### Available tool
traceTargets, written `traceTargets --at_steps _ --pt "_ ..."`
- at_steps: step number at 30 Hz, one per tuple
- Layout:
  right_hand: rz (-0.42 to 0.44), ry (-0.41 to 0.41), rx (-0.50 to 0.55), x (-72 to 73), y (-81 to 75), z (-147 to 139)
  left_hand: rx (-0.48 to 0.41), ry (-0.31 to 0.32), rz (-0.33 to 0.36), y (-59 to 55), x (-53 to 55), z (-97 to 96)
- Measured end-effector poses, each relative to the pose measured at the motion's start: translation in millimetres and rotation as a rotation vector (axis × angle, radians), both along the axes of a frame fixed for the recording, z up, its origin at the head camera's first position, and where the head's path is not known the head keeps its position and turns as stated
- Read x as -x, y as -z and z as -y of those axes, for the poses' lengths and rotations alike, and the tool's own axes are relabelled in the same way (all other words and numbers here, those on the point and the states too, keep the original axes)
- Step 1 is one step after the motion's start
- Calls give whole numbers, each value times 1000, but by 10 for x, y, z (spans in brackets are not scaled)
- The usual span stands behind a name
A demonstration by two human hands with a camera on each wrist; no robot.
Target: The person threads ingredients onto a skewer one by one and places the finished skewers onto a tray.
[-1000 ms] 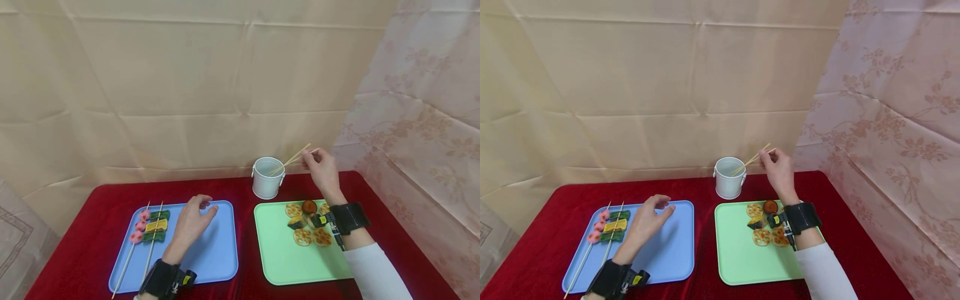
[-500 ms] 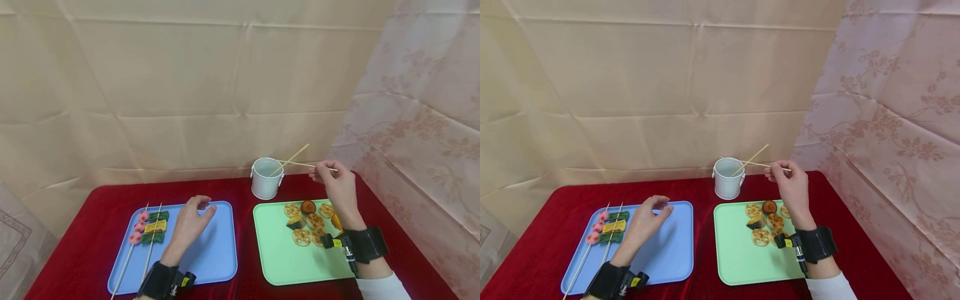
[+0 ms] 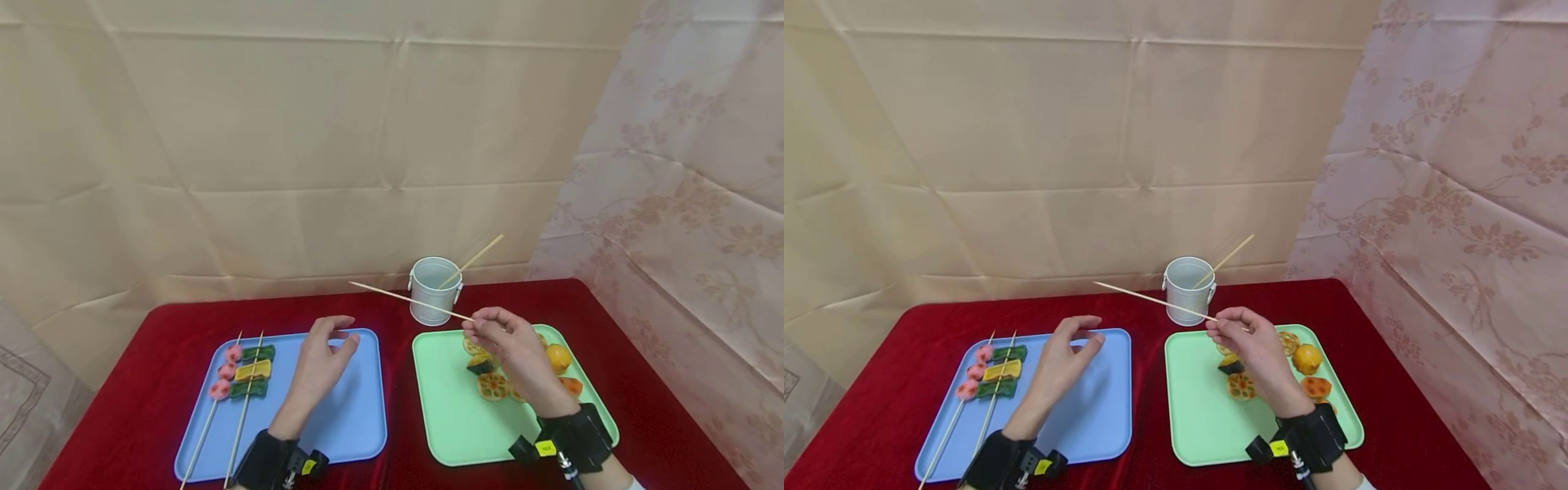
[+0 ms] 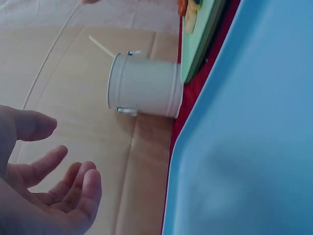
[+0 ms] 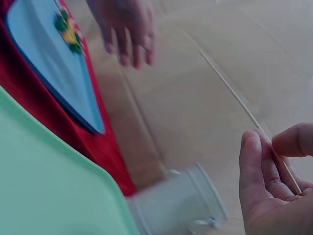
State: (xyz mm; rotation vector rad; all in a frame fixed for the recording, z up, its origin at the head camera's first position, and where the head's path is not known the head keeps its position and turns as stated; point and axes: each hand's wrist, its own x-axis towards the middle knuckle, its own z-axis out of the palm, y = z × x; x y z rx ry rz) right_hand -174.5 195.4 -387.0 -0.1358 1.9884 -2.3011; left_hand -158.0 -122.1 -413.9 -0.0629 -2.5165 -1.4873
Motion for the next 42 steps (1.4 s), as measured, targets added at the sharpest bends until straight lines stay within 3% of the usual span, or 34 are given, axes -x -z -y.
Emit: traceTargets --at_steps 7,15,18,25,31,35,42 --pt "64 -104 75 -75 120 289 -191 137 1 29 -54 -131" --pt "130 -200 175 -115 172 582 -615 277 74 63 -64 -338" --pt "144 -224 229 -137 193 671 -709 294 84 68 -64 -391" --pt "182 -237 293 -180 232 821 -772 293 97 99 -96 -435" --pt "179 -243 266 -172 270 853 -793 284 88 105 -103 -447" --pt "148 -235 156 -154 286 797 -777 281 78 107 -103 -425" --pt "76 -193 -165 -89 240 493 -769 231 95 107 -111 -315"
